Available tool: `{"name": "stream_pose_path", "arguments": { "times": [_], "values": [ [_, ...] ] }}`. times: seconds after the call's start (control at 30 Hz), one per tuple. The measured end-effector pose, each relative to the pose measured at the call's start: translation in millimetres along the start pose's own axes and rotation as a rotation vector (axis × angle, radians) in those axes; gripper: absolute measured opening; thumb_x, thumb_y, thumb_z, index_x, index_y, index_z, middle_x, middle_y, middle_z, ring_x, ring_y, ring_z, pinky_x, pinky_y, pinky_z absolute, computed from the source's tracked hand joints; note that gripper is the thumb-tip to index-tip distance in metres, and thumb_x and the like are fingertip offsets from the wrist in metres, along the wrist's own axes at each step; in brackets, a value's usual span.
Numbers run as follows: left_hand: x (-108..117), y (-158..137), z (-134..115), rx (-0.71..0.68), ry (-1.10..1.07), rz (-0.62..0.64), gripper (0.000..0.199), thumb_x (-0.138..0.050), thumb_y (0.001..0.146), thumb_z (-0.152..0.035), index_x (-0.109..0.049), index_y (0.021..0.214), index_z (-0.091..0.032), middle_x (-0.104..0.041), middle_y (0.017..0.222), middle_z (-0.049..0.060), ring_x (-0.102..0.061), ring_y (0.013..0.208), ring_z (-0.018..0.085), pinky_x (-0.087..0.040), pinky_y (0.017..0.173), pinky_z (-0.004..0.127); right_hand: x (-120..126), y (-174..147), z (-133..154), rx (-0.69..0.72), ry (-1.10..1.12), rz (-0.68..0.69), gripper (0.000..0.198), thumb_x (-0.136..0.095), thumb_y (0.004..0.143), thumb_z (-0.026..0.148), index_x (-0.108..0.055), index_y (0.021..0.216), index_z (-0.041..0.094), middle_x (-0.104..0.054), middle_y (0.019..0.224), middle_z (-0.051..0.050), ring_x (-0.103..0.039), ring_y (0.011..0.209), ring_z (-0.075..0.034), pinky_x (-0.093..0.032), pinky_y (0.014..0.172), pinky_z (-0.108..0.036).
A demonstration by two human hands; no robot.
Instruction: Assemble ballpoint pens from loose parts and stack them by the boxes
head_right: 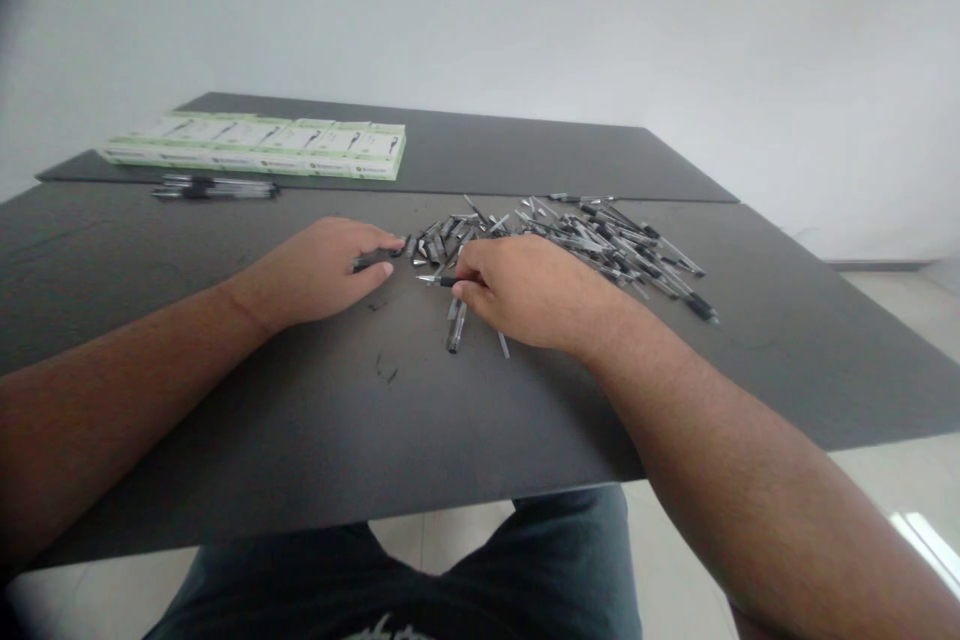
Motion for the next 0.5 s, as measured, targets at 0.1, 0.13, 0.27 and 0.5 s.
{"name": "stream_pose_path", "arguments": {
  "times": [0.1, 0.13, 0.27, 0.5],
  "values": [
    [2.2, -0.8, -0.4, -0.006, -0.005, -0.019, 0.064, -0.046, 0.105, -0.049, -0.086, 0.143, -0.017, -0.087, 0.146, 0.014, -0.079, 0.143, 0.037, -0.055, 0.132, 0.054, 0.1, -0.3, -0.2, 0.011, 0.008, -0.002, 0.022, -0.064, 0.109, 0.029, -0.085, 0.112, 0.023, -0.085, 0.092, -0.004, -0.070, 0.076, -0.020, -0.041, 0.073, -0.034],
    [2.4, -0.9, -0.8, -0.016, -0.008, -0.024, 0.064, -0.046, 0.104, -0.049, -0.087, 0.141, -0.018, -0.088, 0.144, 0.014, -0.079, 0.141, 0.037, -0.056, 0.131, 0.054, 0.0, -0.4, -0.4, 0.012, 0.010, -0.002, 0.023, -0.064, 0.109, 0.030, -0.086, 0.113, 0.023, -0.085, 0.091, -0.004, -0.070, 0.076, -0.021, -0.041, 0.073, -0.034],
    [1.2, -0.7, -3.1, -0.067, -0.003, -0.007, 0.061, -0.046, 0.104, -0.049, -0.091, 0.133, -0.019, -0.089, 0.139, 0.013, -0.081, 0.137, 0.035, -0.059, 0.127, 0.052, -0.5, -0.4, -1.0, 0.011, 0.018, 0.001, 0.024, -0.065, 0.109, 0.031, -0.086, 0.115, 0.022, -0.086, 0.093, -0.004, -0.071, 0.077, -0.021, -0.041, 0.073, -0.033],
    [2.7, -0.5, -6.9, -0.071, -0.002, -0.015, 0.059, -0.047, 0.105, -0.044, -0.092, 0.131, -0.016, -0.090, 0.137, 0.015, -0.082, 0.135, 0.034, -0.058, 0.128, 0.052, -0.5, -0.2, 0.0, 0.005, 0.017, 0.011, 0.025, -0.065, 0.110, 0.033, -0.086, 0.116, 0.022, -0.087, 0.096, -0.005, -0.073, 0.081, -0.022, -0.043, 0.074, -0.033]
  ]
}}
Point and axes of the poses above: each hand's wrist, its own y-axis towards the middle knuckle, its own x-axis out of the back of the hand, z = x × y, the point moved 3 cm from there along y, towards the middle knuckle
